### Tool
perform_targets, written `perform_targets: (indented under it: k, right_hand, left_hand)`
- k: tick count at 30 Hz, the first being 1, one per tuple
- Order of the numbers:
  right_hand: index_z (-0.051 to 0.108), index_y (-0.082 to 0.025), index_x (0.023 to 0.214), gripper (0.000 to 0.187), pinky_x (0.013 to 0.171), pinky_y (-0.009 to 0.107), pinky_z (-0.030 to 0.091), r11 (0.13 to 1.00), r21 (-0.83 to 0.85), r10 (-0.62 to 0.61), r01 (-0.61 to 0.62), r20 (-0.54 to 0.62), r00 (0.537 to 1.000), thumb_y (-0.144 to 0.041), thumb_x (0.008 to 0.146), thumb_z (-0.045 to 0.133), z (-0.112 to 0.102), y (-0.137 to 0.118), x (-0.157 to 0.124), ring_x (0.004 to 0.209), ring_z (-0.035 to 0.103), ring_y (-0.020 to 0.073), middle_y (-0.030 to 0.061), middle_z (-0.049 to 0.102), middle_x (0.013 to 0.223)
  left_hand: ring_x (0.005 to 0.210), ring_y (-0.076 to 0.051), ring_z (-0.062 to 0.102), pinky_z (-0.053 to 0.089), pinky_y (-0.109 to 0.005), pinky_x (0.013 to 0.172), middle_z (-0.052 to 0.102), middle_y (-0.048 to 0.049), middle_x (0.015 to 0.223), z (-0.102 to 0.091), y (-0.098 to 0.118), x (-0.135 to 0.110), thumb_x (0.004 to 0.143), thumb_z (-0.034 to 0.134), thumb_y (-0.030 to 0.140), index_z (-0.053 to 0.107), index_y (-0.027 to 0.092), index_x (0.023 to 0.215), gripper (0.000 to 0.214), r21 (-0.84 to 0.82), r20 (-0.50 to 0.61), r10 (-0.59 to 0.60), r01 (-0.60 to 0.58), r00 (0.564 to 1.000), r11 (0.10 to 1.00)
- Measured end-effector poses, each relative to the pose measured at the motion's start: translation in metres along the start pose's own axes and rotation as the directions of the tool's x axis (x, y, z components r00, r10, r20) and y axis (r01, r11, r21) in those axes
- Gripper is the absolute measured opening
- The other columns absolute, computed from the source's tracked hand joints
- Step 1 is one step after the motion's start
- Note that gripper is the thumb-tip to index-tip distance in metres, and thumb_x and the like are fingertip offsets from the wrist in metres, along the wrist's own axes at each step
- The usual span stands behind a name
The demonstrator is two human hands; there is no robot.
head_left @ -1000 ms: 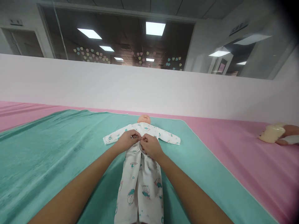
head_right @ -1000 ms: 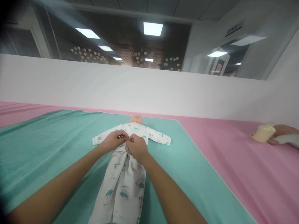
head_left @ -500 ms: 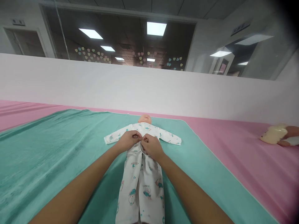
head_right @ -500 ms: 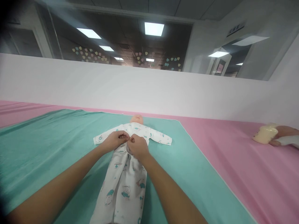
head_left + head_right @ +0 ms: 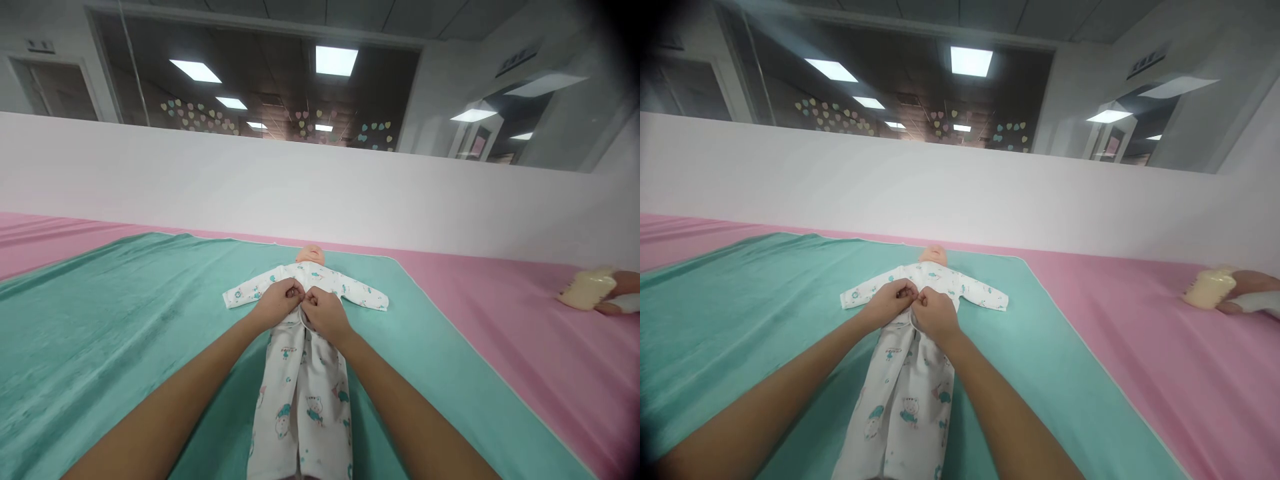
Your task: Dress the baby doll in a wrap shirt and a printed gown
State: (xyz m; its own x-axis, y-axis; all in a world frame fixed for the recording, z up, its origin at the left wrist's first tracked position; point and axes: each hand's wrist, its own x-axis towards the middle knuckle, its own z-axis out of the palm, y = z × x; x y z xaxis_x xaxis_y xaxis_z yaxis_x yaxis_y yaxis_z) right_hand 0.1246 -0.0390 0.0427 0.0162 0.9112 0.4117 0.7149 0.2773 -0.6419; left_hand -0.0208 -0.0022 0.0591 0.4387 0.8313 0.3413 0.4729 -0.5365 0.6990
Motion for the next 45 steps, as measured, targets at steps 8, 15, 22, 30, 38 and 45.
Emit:
perform_targets:
  k: [8, 15, 22, 30, 38, 45]
  right_hand:
    - [0.043, -0.02, 0.059, 0.012, 0.053, 0.022, 0.025, 1.0, -0.016, -0.001, 0.001, -0.008, 1.0, -0.022, 0.071, 0.044, -0.0004, -0.0018, 0.0006, 0.052, 0.039, 0.0105, -0.0058, 0.046, 0.052]
    - [0.043, -0.02, 0.061, 0.011, 0.054, 0.022, 0.025, 1.0, -0.009, -0.007, 0.007, -0.003, 1.0, -0.023, 0.072, 0.044, 0.0005, -0.0001, 0.0004, 0.052, 0.039, 0.0103, -0.0057, 0.048, 0.052]
    - [0.043, -0.02, 0.061, 0.011, 0.053, 0.023, 0.024, 0.999, -0.034, -0.021, 0.02, -0.017, 1.0, -0.022, 0.072, 0.044, 0.0019, 0.0016, -0.0002, 0.051, 0.039, 0.0102, -0.0059, 0.046, 0.051]
    - [0.042, -0.02, 0.061, 0.011, 0.053, 0.022, 0.024, 0.998, -0.053, -0.02, 0.019, -0.011, 1.0, -0.022, 0.072, 0.044, 0.0028, 0.0002, -0.0008, 0.052, 0.04, 0.0101, -0.0059, 0.046, 0.052]
    - [0.041, -0.02, 0.061, 0.011, 0.054, 0.022, 0.025, 0.998, -0.064, -0.014, 0.013, -0.01, 1.0, -0.023, 0.072, 0.044, 0.0019, -0.0005, -0.0008, 0.052, 0.041, 0.0102, -0.0056, 0.046, 0.052]
    - [0.043, -0.02, 0.062, 0.011, 0.054, 0.022, 0.025, 0.998, -0.065, -0.017, 0.017, -0.008, 1.0, -0.023, 0.073, 0.044, 0.0024, -0.0005, -0.0006, 0.053, 0.041, 0.0104, -0.0057, 0.047, 0.053]
  left_hand:
    - [0.064, -0.015, 0.051, 0.039, -0.024, 0.057, 0.056, 0.0015, 0.067, 0.0008, -0.0012, 0.0012, 0.074, 0.045, 0.026, 0.059, 0.02, 0.079, 0.016, 0.022, -0.004, 0.008, -0.008, 1.0, 1.0]
    - [0.063, -0.014, 0.051, 0.038, -0.024, 0.057, 0.055, 0.002, 0.067, 0.0022, -0.0017, 0.0005, 0.074, 0.045, 0.025, 0.058, 0.021, 0.079, 0.015, 0.028, -0.005, 0.01, -0.009, 1.0, 1.0]
    - [0.064, -0.014, 0.05, 0.036, -0.024, 0.056, 0.055, 0.0019, 0.068, 0.0036, -0.0026, 0.0009, 0.075, 0.044, 0.025, 0.057, 0.021, 0.079, 0.014, 0.073, -0.022, 0.02, -0.018, 1.0, 0.997]
    - [0.064, -0.014, 0.049, 0.035, -0.024, 0.056, 0.055, 0.0031, 0.068, 0.005, -0.0002, 0.0004, 0.075, 0.044, 0.023, 0.055, 0.022, 0.078, 0.011, 0.116, -0.044, 0.021, -0.016, 0.999, 0.993]
    - [0.065, -0.014, 0.049, 0.033, -0.024, 0.056, 0.055, 0.003, 0.068, 0.0054, -0.0006, 0.0003, 0.075, 0.044, 0.023, 0.054, 0.022, 0.078, 0.011, 0.139, -0.05, 0.027, -0.02, 0.998, 0.99]
    - [0.065, -0.015, 0.05, 0.033, -0.024, 0.057, 0.056, 0.0024, 0.069, 0.0065, -0.0001, 0.0001, 0.075, 0.043, 0.024, 0.055, 0.021, 0.079, 0.012, 0.15, -0.055, 0.018, -0.009, 0.998, 0.989]
